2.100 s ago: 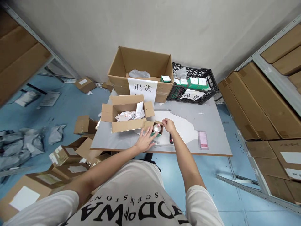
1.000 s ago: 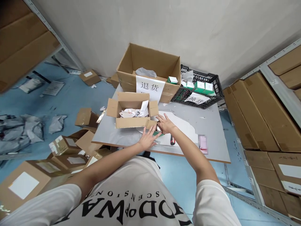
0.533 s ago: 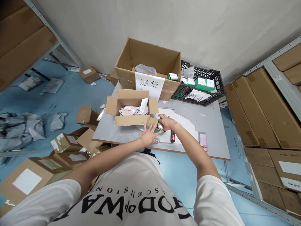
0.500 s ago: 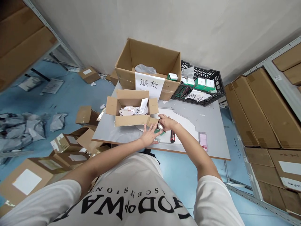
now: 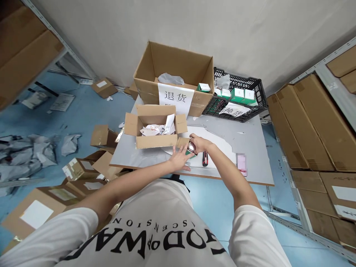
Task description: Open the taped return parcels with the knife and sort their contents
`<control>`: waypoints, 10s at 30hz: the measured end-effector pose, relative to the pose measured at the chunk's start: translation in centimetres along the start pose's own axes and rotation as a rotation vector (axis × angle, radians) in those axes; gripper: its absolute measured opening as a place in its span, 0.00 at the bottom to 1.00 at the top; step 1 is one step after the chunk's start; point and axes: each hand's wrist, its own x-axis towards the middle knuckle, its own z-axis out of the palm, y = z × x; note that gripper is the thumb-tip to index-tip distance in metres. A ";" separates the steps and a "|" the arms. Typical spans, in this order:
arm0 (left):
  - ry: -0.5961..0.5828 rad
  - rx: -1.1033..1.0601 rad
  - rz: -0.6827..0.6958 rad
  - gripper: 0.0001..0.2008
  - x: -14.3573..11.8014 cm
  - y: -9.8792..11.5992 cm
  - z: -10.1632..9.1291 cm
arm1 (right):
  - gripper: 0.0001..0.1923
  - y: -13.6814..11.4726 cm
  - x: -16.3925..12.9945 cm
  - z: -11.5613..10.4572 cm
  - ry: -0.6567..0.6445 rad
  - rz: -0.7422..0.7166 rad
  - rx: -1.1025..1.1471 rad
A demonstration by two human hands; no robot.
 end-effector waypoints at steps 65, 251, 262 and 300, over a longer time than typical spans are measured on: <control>0.161 -0.323 0.084 0.53 5.6 -3.7 -0.6 | 0.30 -2.5 -3.4 -2.9 0.149 -0.021 0.010; 0.196 0.083 0.226 0.31 -1.8 -2.2 1.6 | 0.29 -7.9 -6.3 -1.2 1.241 0.278 0.797; 0.189 0.115 0.260 0.31 -2.1 -3.0 2.5 | 0.28 -7.3 -7.2 -0.9 1.225 0.341 0.712; 0.207 0.069 0.285 0.21 -2.6 -3.3 2.7 | 0.16 -7.7 -3.1 3.3 0.784 0.498 0.243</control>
